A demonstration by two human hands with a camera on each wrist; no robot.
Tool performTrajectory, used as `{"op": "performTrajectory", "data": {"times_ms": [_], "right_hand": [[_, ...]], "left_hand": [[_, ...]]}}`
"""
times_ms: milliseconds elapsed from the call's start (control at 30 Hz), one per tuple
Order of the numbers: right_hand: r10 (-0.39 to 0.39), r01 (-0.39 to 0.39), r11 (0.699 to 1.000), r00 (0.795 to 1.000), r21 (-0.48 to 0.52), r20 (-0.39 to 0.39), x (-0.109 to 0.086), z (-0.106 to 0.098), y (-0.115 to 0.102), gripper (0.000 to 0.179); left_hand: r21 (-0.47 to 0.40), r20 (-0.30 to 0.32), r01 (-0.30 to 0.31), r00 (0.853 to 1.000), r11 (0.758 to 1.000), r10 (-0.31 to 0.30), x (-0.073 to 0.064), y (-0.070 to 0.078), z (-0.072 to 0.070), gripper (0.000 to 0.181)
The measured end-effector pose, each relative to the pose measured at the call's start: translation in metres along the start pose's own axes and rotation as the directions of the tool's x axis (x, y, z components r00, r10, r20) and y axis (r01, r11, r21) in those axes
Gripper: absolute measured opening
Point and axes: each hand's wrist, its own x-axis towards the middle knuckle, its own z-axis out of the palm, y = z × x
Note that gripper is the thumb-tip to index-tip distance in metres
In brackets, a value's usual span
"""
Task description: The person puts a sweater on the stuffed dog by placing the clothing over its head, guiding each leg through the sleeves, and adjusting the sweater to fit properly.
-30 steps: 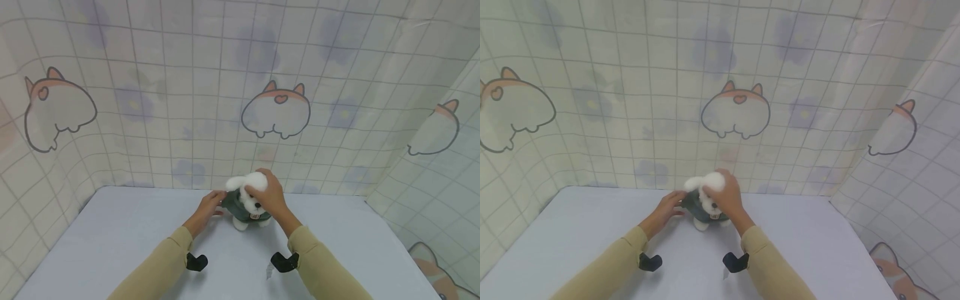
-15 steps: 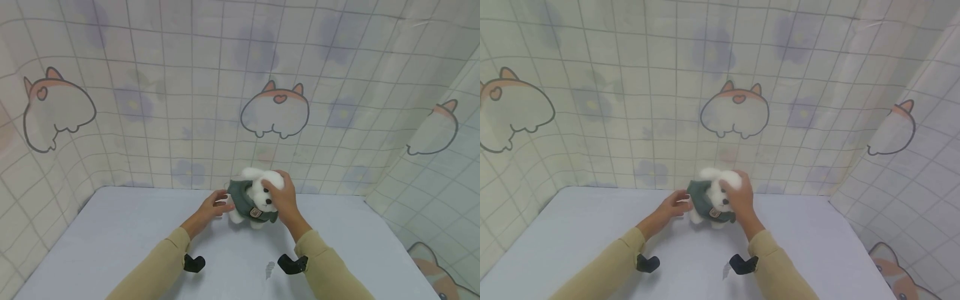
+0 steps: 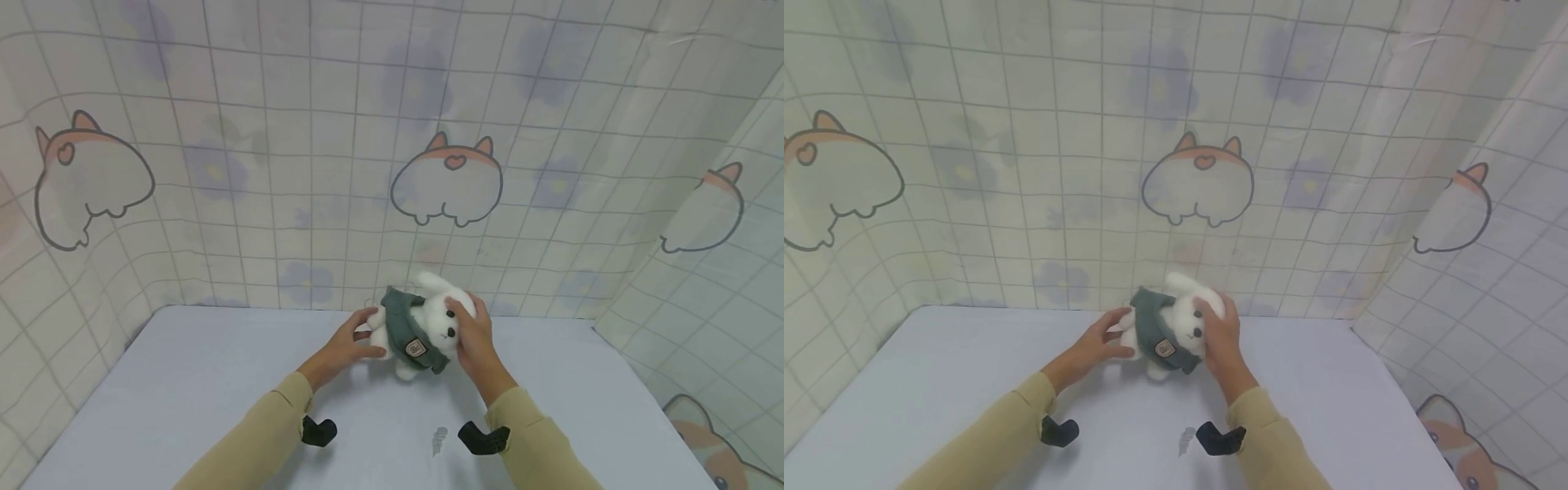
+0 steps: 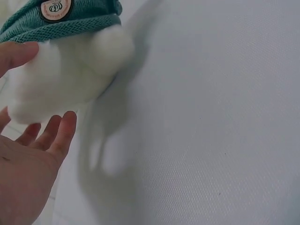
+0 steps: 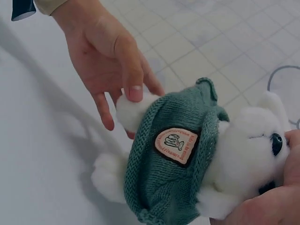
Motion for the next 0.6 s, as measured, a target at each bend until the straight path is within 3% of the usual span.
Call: {"op": "performTrajectory", "data": {"times_ms": [333,500,600], "right_hand": [[0.082,-0.079,0.975,0.997,0.208,-0.007,0.000,-0.009,0.018,0.061],[0.127,-0.126,0.966,0.992,0.225,0.013,-0.003,-0.014,0.025,0.066],[0.116,-0.118,0.973,0.993,0.199,0.023,-0.004,-0.017,0.029,0.066]], "left_hand": [[-0.056,0.019,0.008,1.000,0.998,-0.007,0.002,0.002,0.002,0.086],[-0.078,0.013,-0.001,1.000,0.997,0.002,0.004,0.004,0.003,0.084],[-0.085,0.011,-0.003,1.000,0.996,0.004,0.004,0.005,0.003,0.081]]}}
